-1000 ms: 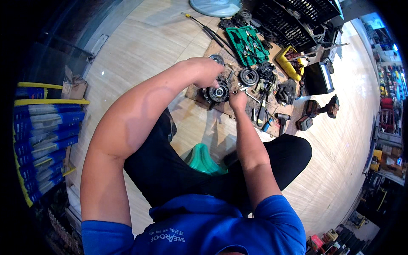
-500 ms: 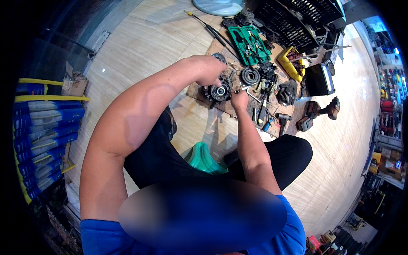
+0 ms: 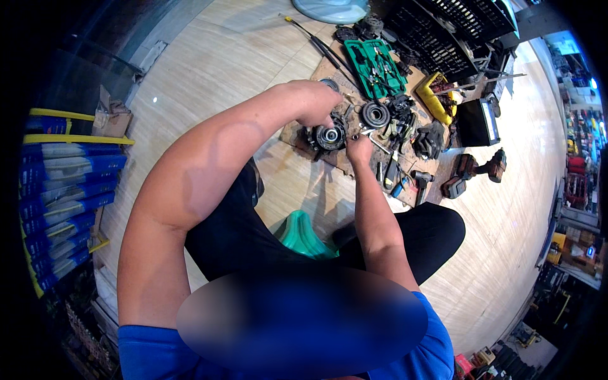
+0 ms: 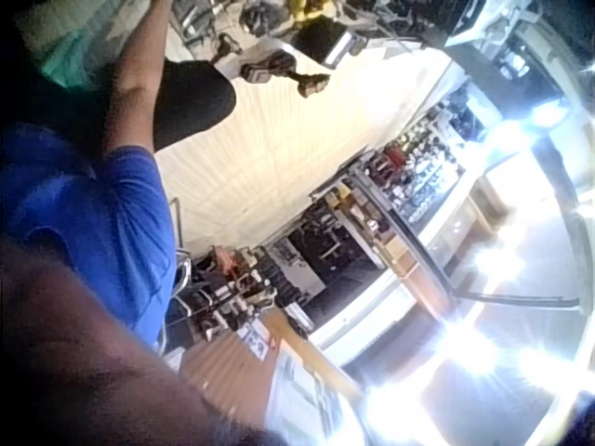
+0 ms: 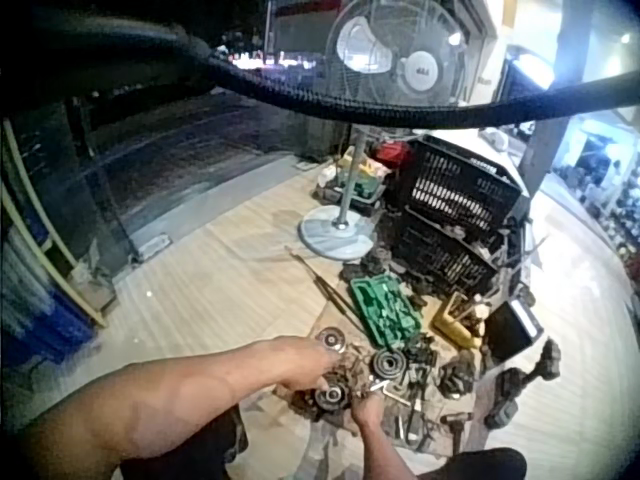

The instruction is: The person disassembles a car alternator using a wrench and a screwdriver. They remove fasteners and handle internal components like a housing and a bearing.

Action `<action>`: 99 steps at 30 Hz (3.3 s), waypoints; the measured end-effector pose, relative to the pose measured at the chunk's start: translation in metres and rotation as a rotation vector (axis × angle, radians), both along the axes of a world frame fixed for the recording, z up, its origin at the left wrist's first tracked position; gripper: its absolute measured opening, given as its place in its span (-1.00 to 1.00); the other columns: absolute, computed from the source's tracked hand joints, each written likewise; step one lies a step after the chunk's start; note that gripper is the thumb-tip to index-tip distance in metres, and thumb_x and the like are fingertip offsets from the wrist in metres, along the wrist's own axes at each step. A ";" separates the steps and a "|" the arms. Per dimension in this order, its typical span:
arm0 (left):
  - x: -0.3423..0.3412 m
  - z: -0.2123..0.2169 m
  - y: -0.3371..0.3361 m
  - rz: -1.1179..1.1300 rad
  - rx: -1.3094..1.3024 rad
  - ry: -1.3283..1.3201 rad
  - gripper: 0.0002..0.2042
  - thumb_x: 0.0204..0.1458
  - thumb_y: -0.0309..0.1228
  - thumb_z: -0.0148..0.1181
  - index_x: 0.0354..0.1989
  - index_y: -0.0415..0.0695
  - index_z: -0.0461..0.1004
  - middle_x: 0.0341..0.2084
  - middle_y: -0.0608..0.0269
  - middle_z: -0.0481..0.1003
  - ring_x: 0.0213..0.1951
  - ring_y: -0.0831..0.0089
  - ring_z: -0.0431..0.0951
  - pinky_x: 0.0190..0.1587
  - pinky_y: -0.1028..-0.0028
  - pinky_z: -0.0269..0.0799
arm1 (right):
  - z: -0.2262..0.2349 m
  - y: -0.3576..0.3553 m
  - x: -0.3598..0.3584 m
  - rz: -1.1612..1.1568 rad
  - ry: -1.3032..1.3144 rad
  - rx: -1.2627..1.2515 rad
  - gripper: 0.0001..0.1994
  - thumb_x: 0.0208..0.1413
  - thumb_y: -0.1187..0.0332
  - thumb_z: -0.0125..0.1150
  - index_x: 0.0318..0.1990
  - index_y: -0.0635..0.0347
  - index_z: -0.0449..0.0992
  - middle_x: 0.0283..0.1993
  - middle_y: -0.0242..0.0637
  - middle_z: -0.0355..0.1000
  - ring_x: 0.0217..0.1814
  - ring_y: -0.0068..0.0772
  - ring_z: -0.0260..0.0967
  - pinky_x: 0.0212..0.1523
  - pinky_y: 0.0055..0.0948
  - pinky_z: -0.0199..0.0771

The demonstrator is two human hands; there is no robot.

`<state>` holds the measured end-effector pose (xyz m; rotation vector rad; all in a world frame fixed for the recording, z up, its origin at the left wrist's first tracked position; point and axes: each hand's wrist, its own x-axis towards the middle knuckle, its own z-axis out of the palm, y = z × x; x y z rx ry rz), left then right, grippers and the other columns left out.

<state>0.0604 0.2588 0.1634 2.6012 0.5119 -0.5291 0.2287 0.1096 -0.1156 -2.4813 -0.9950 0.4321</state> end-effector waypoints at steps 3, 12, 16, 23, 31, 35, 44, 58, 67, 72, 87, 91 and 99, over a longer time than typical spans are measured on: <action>-0.003 -0.001 0.001 0.003 0.006 0.005 -0.44 0.03 -0.21 0.32 0.18 -0.17 0.36 -0.13 -0.13 0.55 -0.04 -0.05 0.54 0.02 0.13 0.44 | 0.008 0.002 -0.006 -0.033 0.034 -0.028 -0.59 0.07 0.06 0.27 -0.30 0.35 0.61 -0.31 0.18 0.53 -0.19 0.20 0.51 -0.09 -0.02 0.49; -0.001 0.002 0.000 0.014 -0.001 0.004 -0.46 0.02 -0.21 0.33 0.16 -0.16 0.38 -0.15 -0.12 0.55 -0.04 -0.05 0.54 0.01 0.13 0.45 | 0.003 0.001 -0.001 -0.025 0.025 -0.067 -0.56 0.07 0.03 0.26 -0.27 0.35 0.61 -0.29 0.20 0.53 -0.15 0.20 0.51 -0.09 -0.03 0.49; -0.003 -0.002 0.001 0.022 -0.003 0.010 -0.45 0.02 -0.21 0.33 0.16 -0.16 0.38 -0.14 -0.12 0.55 -0.03 -0.04 0.54 0.02 0.13 0.44 | 0.012 0.002 -0.006 -0.037 0.031 -0.068 -0.53 0.07 0.00 0.25 -0.27 0.36 0.61 -0.28 0.19 0.53 -0.15 0.23 0.50 -0.05 -0.02 0.48; 0.001 -0.001 0.001 0.015 -0.009 0.007 -0.45 0.02 -0.21 0.33 0.17 -0.16 0.37 -0.12 -0.13 0.55 -0.03 -0.05 0.53 0.03 0.13 0.44 | 0.011 0.000 -0.002 0.017 -0.036 -0.107 -0.55 0.09 0.02 0.24 -0.33 0.37 0.61 -0.33 0.18 0.53 -0.21 0.22 0.51 -0.10 0.01 0.48; -0.002 -0.001 0.004 0.003 -0.005 0.028 -0.40 0.03 -0.18 0.32 0.23 -0.18 0.33 -0.04 -0.15 0.51 0.05 -0.03 0.50 0.09 0.16 0.41 | 0.011 -0.003 -0.005 -0.021 0.033 0.015 -0.68 -0.02 0.20 0.31 -0.31 0.36 0.60 -0.29 0.18 0.53 -0.17 0.21 0.51 -0.09 -0.02 0.48; -0.007 0.001 0.010 0.032 -0.008 0.035 -0.35 0.04 -0.17 0.31 0.27 -0.20 0.29 0.02 -0.16 0.48 0.10 -0.02 0.46 0.14 0.17 0.38 | 0.019 -0.007 0.001 -0.084 0.136 0.007 -0.63 -0.10 0.20 0.36 -0.21 0.31 0.61 -0.24 0.19 0.53 -0.09 0.21 0.50 -0.02 -0.06 0.47; -0.009 0.014 0.007 0.053 -0.046 0.060 -0.39 0.10 -0.19 0.25 0.31 -0.13 0.25 0.03 -0.12 0.47 0.11 -0.03 0.44 0.17 0.16 0.35 | -0.040 -0.050 0.043 -0.228 0.111 0.083 -0.69 -0.05 0.14 0.39 -0.32 0.24 0.65 -0.37 0.05 0.56 -0.26 0.00 0.55 -0.16 -0.19 0.49; -0.004 0.004 0.006 0.083 -0.100 0.120 -0.38 0.08 -0.25 0.27 0.30 -0.18 0.24 0.12 -0.13 0.41 0.17 -0.03 0.38 0.22 0.19 0.31 | -0.110 -0.068 0.031 -0.332 0.236 -0.179 -0.66 -0.04 0.11 0.35 -0.24 0.20 0.65 -0.19 0.06 0.56 -0.05 0.15 0.50 -0.01 -0.08 0.48; -0.009 -0.012 0.015 0.093 -0.085 0.073 -0.38 0.05 -0.30 0.30 0.29 -0.18 0.26 0.14 -0.14 0.39 0.18 -0.05 0.37 0.23 0.20 0.30 | -0.116 -0.042 0.035 -0.413 0.242 -0.140 -0.69 -0.01 0.14 0.31 -0.22 0.17 0.65 -0.19 0.06 0.56 -0.06 0.10 0.51 -0.02 -0.11 0.50; -0.008 -0.021 0.019 0.058 -0.063 0.030 -0.39 0.05 -0.29 0.30 0.29 -0.18 0.26 0.14 -0.15 0.40 0.18 -0.06 0.37 0.23 0.19 0.30 | -0.105 -0.043 0.033 -0.487 0.269 -0.097 -0.72 -0.02 0.19 0.29 -0.23 0.18 0.65 -0.20 0.06 0.56 -0.06 0.10 0.52 -0.02 -0.12 0.50; 0.027 0.004 -0.012 -0.051 -0.037 0.050 -0.38 0.06 -0.23 0.30 0.28 -0.18 0.26 0.09 -0.17 0.44 0.13 -0.07 0.42 0.17 0.17 0.35 | -0.065 -0.095 0.015 -0.179 0.547 -0.139 -0.75 0.04 0.36 0.15 -0.30 0.42 0.59 -0.30 0.15 0.55 -0.29 0.09 0.57 -0.21 -0.12 0.58; 0.020 -0.021 -0.010 -0.078 0.045 -0.045 -0.44 0.06 -0.17 0.30 0.20 -0.12 0.35 -0.04 -0.09 0.52 0.03 -0.02 0.51 0.04 0.15 0.44 | -0.019 -0.090 -0.025 -0.362 1.209 -0.042 -0.81 0.21 0.42 0.08 -0.16 0.42 0.47 -0.50 -0.04 0.47 -0.61 -0.18 0.47 -0.67 -0.18 0.53; 0.023 -0.014 -0.017 -0.066 0.021 0.100 -0.36 0.08 -0.17 0.28 0.29 -0.20 0.25 0.06 -0.17 0.45 0.11 -0.08 0.44 0.14 0.15 0.37 | -0.018 -0.068 -0.056 -0.304 1.112 0.099 -0.82 0.25 0.31 0.12 -0.20 0.27 0.43 -0.52 -0.26 0.38 -0.64 -0.39 0.32 -0.66 -0.34 0.34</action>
